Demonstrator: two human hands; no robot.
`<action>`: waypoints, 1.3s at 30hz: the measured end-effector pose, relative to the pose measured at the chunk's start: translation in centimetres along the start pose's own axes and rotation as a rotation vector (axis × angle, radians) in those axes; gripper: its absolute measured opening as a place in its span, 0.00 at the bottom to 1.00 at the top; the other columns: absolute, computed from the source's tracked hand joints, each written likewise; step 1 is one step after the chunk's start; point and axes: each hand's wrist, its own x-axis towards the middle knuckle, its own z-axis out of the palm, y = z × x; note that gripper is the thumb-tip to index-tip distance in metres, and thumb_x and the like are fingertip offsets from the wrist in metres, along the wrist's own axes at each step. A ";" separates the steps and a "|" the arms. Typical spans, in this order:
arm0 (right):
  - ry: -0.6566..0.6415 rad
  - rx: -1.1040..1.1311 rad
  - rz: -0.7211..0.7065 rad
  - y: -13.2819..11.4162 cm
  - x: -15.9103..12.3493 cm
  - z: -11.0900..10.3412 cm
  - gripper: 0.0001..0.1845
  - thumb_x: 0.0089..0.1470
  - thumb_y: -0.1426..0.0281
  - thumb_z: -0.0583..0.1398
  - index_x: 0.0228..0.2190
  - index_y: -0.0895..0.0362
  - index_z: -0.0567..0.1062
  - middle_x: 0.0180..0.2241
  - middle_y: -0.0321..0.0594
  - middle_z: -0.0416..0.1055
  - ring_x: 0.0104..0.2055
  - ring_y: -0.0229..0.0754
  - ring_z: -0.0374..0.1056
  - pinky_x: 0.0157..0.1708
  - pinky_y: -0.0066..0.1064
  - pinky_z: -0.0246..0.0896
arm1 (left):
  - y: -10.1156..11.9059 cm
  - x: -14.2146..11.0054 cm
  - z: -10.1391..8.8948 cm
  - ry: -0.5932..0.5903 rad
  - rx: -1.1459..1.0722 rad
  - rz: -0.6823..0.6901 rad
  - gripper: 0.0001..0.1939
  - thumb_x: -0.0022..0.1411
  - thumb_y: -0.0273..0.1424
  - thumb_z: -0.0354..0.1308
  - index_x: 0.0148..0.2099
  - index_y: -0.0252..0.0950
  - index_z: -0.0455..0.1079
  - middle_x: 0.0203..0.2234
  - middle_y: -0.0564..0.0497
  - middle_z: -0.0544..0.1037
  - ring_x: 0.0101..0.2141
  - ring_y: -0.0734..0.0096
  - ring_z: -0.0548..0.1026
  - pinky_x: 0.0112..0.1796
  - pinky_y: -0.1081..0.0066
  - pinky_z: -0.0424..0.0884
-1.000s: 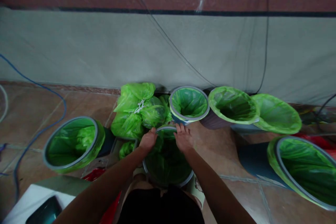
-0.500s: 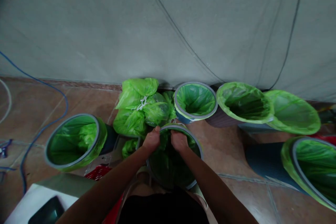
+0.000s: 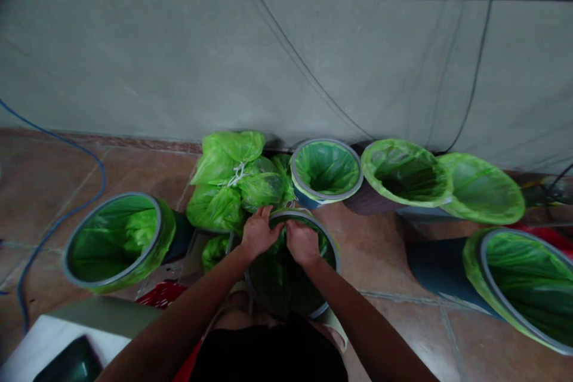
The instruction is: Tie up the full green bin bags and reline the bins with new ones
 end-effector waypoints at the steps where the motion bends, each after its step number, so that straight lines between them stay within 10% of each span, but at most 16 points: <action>1: 0.078 -0.008 -0.030 0.0 0.3 -0.6 0.17 0.62 0.70 0.48 0.44 0.56 0.74 0.44 0.45 0.74 0.47 0.44 0.67 0.49 0.33 0.57 | 0.2 0.4 -0.1 -0.021 0.002 0.005 0.26 0.64 0.44 0.50 0.59 0.36 0.59 0.50 0.41 0.72 0.48 0.59 0.73 0.48 0.64 0.67; 7: 0.025 -0.094 -0.139 1.8 3.3 -3.3 0.15 0.58 0.68 0.57 0.46 0.56 0.72 0.44 0.44 0.71 0.49 0.47 0.63 0.50 0.34 0.55 | -0.3 1.7 0.2 -0.168 0.057 0.039 0.15 0.69 0.37 0.44 0.49 0.36 0.68 0.39 0.46 0.76 0.39 0.65 0.76 0.40 0.69 0.70; 13: -0.144 -0.170 -0.180 2.4 4.8 -4.1 0.11 0.57 0.72 0.57 0.43 0.57 0.72 0.43 0.43 0.71 0.47 0.44 0.64 0.48 0.31 0.55 | -0.4 1.5 0.5 0.051 0.068 0.141 0.13 0.68 0.33 0.46 0.45 0.37 0.71 0.44 0.45 0.72 0.44 0.62 0.71 0.46 0.64 0.67; 31: 0.048 -0.157 -0.072 1.3 3.8 -3.9 0.10 0.53 0.70 0.60 0.40 0.56 0.70 0.41 0.44 0.69 0.46 0.47 0.64 0.44 0.33 0.58 | 0.2 1.4 -0.1 0.036 -0.012 -0.027 0.10 0.61 0.24 0.51 0.46 0.36 0.63 0.41 0.46 0.72 0.45 0.61 0.69 0.48 0.65 0.65; 39: -0.058 -0.063 -0.063 3.0 4.1 -3.6 0.13 0.52 0.71 0.60 0.41 0.55 0.73 0.42 0.42 0.71 0.47 0.44 0.66 0.48 0.31 0.57 | 0.3 1.9 -0.3 -0.026 -0.041 0.057 0.14 0.56 0.19 0.50 0.45 0.36 0.65 0.41 0.45 0.71 0.46 0.62 0.68 0.50 0.66 0.64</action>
